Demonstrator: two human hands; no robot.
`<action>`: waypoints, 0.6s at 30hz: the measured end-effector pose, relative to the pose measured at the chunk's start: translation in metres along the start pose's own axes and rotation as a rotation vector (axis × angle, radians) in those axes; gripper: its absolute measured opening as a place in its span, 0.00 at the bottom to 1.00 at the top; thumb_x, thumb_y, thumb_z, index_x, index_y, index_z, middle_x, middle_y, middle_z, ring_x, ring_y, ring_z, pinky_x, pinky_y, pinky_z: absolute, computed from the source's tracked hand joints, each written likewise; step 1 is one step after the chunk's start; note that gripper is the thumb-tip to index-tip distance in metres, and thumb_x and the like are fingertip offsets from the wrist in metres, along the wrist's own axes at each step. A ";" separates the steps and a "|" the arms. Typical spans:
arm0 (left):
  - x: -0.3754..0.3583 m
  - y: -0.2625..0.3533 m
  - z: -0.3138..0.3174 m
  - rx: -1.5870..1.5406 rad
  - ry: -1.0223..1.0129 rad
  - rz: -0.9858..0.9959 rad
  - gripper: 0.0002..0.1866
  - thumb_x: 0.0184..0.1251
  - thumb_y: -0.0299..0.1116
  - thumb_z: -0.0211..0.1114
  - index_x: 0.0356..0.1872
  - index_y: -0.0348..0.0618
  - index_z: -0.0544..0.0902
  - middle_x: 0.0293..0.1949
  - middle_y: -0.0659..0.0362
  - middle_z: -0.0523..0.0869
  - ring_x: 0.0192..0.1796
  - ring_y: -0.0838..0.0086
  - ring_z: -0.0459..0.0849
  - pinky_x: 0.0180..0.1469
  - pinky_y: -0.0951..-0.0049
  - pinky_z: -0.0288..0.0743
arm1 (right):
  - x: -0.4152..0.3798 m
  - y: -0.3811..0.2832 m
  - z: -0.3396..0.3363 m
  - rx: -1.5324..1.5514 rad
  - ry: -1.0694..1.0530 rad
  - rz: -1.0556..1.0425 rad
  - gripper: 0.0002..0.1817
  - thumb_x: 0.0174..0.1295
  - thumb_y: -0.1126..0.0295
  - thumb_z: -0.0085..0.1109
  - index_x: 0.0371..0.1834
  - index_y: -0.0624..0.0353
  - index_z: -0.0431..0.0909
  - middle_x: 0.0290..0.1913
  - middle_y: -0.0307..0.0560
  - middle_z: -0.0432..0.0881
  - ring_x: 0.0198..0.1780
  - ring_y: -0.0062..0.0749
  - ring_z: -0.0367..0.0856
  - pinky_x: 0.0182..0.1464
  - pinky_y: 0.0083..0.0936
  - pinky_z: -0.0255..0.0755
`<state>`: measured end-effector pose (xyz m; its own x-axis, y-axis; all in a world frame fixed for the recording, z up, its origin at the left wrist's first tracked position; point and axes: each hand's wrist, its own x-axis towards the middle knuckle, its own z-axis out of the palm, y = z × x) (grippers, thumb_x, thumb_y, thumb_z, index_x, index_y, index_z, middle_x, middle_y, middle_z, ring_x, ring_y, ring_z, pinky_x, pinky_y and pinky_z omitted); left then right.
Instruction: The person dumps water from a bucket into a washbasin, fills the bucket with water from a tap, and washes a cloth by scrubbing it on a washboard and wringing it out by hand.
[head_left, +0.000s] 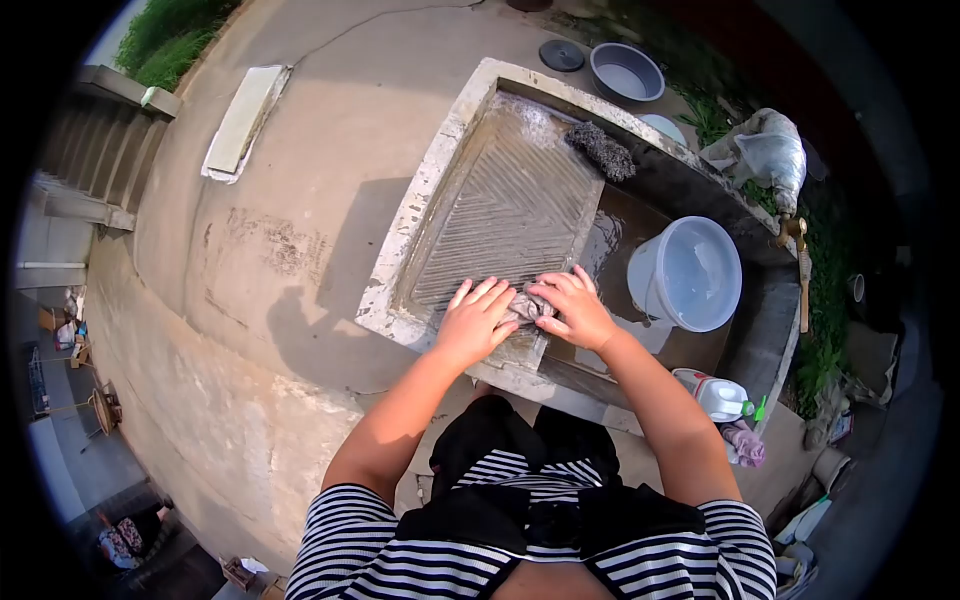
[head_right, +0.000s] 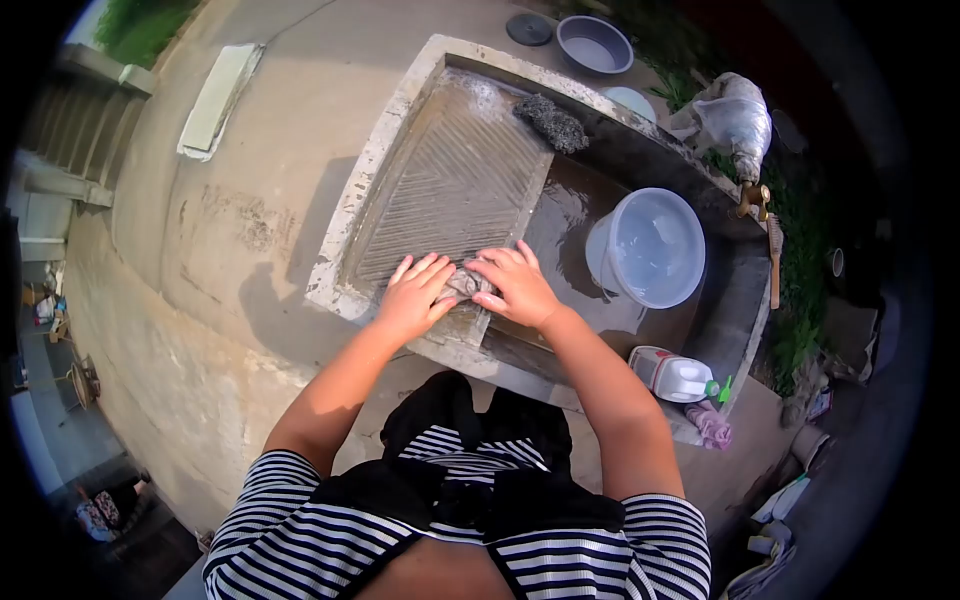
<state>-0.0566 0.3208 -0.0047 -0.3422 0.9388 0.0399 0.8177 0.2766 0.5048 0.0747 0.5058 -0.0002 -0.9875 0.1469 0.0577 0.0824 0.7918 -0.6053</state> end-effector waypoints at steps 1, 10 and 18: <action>-0.004 0.001 -0.002 -0.002 0.010 0.002 0.22 0.63 0.42 0.58 0.56 0.47 0.76 0.62 0.55 0.73 0.66 0.64 0.67 0.69 0.54 0.51 | -0.006 -0.003 -0.008 -0.077 -0.067 -0.043 0.25 0.55 0.52 0.60 0.56 0.45 0.72 0.57 0.44 0.72 0.63 0.43 0.66 0.70 0.48 0.46; 0.030 0.023 -0.061 -0.557 0.391 -0.245 0.09 0.69 0.31 0.53 0.43 0.41 0.79 0.44 0.56 0.83 0.47 0.70 0.81 0.54 0.66 0.71 | 0.028 -0.003 -0.036 0.312 0.308 0.248 0.17 0.62 0.62 0.58 0.49 0.61 0.75 0.47 0.51 0.78 0.47 0.41 0.77 0.51 0.29 0.70; 0.065 0.035 -0.149 -1.242 0.821 -0.294 0.11 0.73 0.30 0.47 0.51 0.38 0.69 0.36 0.59 0.77 0.41 0.74 0.78 0.49 0.74 0.73 | 0.086 -0.044 -0.084 1.087 0.481 0.306 0.13 0.66 0.60 0.55 0.44 0.58 0.73 0.37 0.34 0.73 0.33 0.16 0.67 0.35 0.18 0.64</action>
<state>-0.1194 0.3612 0.1446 -0.9167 0.3957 0.0548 -0.0766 -0.3086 0.9481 -0.0023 0.5334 0.0977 -0.7778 0.6261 -0.0552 -0.0802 -0.1860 -0.9793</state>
